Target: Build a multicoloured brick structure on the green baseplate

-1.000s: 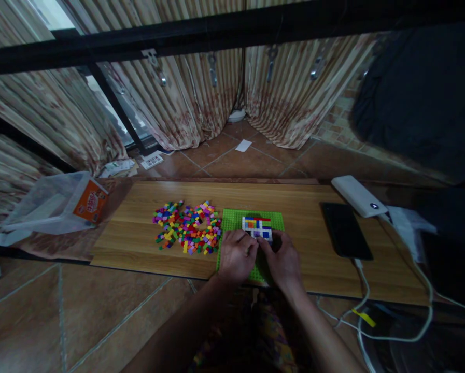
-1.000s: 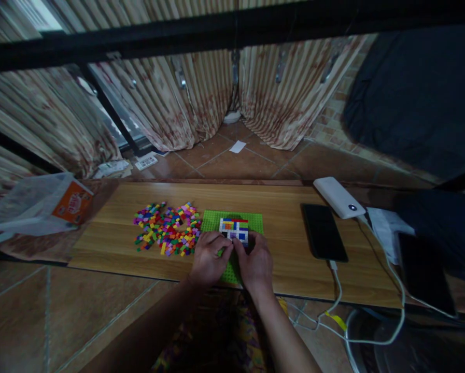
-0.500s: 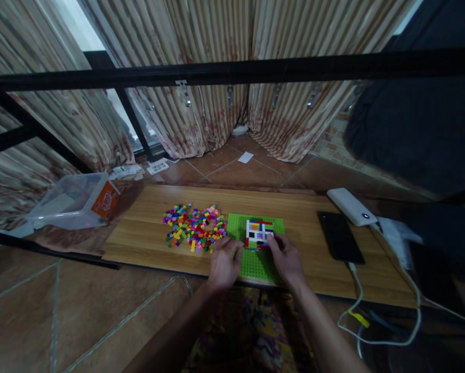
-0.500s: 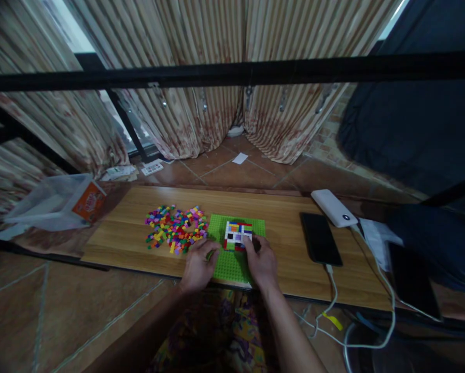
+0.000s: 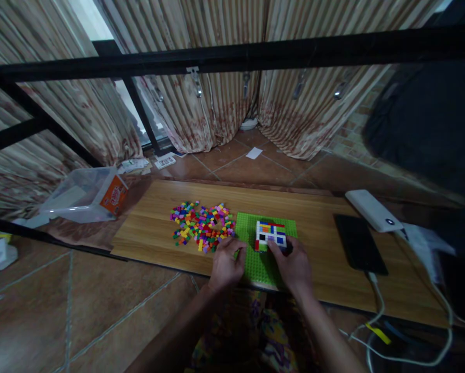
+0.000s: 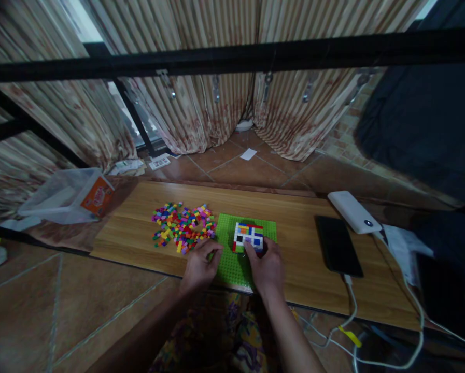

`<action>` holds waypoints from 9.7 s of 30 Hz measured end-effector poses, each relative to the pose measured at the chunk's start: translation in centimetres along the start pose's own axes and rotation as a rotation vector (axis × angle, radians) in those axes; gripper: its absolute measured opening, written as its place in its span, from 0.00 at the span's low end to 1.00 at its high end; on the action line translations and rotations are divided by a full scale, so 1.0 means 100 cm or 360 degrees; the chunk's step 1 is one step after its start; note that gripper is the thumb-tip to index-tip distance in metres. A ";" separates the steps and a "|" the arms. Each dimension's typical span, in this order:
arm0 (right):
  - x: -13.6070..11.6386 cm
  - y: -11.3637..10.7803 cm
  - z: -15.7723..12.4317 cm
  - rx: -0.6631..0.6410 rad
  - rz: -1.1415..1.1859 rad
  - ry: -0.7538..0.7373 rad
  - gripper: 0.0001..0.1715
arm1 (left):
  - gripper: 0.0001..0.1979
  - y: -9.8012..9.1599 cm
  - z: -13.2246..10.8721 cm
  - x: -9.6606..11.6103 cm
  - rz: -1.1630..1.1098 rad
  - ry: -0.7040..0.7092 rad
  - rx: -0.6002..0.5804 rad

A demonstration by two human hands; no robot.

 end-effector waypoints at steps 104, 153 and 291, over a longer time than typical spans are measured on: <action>-0.006 -0.020 -0.025 0.0331 0.0654 -0.0138 0.08 | 0.20 0.046 -0.020 0.020 0.0082 0.0087 -0.0504; 0.041 -0.021 -0.016 0.0084 0.0678 0.0262 0.22 | 0.36 0.080 -0.056 0.059 0.1025 0.0704 -0.0653; -0.001 -0.018 -0.006 0.0181 0.0382 0.0164 0.19 | 0.19 -0.157 0.105 -0.186 0.1456 -0.0058 0.0396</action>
Point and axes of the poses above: each hand's wrist, its own z-axis towards the middle knuckle, its own y-axis out of the palm, x = y × z, the point moved 10 cm from there along z, towards the middle knuckle, and after that the axes turned 14 degrees about x, right-handed, at the moved point
